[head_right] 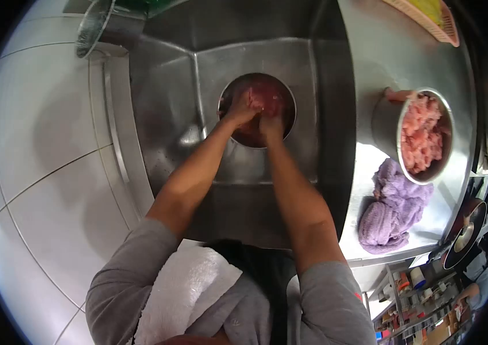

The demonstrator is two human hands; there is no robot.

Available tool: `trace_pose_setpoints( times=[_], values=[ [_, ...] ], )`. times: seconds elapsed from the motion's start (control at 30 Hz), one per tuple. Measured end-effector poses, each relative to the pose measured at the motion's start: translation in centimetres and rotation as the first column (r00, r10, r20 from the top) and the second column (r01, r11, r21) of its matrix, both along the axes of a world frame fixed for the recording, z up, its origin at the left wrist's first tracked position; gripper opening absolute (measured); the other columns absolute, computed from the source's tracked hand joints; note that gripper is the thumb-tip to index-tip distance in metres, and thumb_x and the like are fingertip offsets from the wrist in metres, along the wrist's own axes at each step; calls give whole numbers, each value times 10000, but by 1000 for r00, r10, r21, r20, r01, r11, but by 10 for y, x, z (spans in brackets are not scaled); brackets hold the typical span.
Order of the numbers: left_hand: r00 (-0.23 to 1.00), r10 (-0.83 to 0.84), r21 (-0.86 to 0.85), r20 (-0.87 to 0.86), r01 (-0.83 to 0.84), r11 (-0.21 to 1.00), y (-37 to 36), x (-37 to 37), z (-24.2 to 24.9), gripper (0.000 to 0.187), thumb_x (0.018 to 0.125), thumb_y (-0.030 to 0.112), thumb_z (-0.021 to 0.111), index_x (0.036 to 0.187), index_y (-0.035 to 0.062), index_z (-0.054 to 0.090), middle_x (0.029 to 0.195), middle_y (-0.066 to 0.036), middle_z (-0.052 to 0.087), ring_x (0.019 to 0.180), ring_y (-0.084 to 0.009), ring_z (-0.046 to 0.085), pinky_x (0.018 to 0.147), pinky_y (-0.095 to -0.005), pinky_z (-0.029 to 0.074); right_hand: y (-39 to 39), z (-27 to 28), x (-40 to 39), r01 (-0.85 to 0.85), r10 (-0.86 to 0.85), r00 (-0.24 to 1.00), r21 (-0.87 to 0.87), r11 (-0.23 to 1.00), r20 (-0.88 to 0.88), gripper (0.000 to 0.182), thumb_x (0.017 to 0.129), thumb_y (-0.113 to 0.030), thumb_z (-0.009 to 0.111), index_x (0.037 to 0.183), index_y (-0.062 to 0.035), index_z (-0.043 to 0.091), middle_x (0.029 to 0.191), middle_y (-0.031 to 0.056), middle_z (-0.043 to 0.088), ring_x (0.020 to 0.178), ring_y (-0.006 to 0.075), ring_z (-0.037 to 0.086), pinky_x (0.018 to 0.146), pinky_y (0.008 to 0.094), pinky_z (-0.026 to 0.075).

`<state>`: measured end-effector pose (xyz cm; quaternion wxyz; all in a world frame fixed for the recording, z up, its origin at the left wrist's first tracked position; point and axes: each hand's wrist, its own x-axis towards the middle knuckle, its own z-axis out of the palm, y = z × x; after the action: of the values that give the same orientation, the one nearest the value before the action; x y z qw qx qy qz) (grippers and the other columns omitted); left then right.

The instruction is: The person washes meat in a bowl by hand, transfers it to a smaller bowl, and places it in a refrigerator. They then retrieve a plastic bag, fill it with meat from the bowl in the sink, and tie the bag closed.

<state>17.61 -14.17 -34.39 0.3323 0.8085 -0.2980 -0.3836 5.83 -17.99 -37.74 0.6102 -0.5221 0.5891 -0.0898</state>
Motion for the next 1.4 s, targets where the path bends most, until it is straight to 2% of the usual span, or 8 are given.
trace_pose_setpoints(
  times=[0.33,0.43,0.63,0.87,0.97,1.13,1.23,1.4],
  values=[
    [992,-122,103,43,117,988,1,29,-12,333,734,177,674,998,5,565,909,-170,629,859,-253,619,777,-342,464,-2,-51,4,-161,124,982,-295,942,-142,666,747,-141,672,1326,-55,355,1142,166,542,1030,265,552,801,326,484],
    [978,-98,17,186,96,995,7,25,-12,300,756,167,643,992,-7,574,913,-196,628,885,-295,617,786,-360,467,-9,-28,0,59,-125,965,274,960,231,650,734,-99,678,1301,-72,362,1058,122,564,955,234,568,768,315,492],
    [954,-90,-69,286,114,991,8,20,-13,271,788,131,603,1005,-28,573,938,-224,611,912,-374,595,803,-399,473,-24,4,-2,-64,-6,966,263,963,260,740,713,-173,736,1336,-94,344,1130,112,538,987,240,564,861,377,465],
    [930,-142,19,340,144,989,0,11,-7,227,833,95,567,1015,-40,568,965,-253,595,935,-384,582,819,-417,475,9,53,3,-597,509,796,-285,750,-329,873,658,-394,743,1405,-207,332,1510,150,37,1359,430,108,1098,517,151],
    [997,35,-73,-74,-40,996,-5,9,6,225,850,71,561,1043,-45,561,1052,-213,613,939,-313,616,799,-359,501,16,41,14,-599,460,767,-242,763,-446,799,727,-352,695,1413,-212,310,1514,133,50,1355,427,130,1095,514,175],
    [902,219,-44,-371,-253,967,-30,7,137,247,864,105,596,1069,-31,568,1090,-120,628,887,-167,626,715,-272,517,28,25,18,-541,456,838,-356,762,-298,640,762,-326,670,1339,-198,424,1460,176,200,1300,397,301,1052,487,289],
    [854,-15,-213,-520,-112,971,-51,-11,221,180,864,140,607,984,8,582,903,-39,633,775,-86,580,638,-245,493,22,49,12,-679,462,712,-353,644,-528,649,776,-342,655,1340,-137,409,1452,160,236,1306,347,312,1067,448,266],
    [804,-561,-561,-196,377,737,-107,-75,332,143,826,129,616,915,20,585,803,-32,605,734,-90,562,615,-264,474,23,29,3,-678,623,730,-414,607,-281,667,823,-341,577,1391,-110,316,1474,169,214,1346,324,245,1030,454,310]
  ],
)
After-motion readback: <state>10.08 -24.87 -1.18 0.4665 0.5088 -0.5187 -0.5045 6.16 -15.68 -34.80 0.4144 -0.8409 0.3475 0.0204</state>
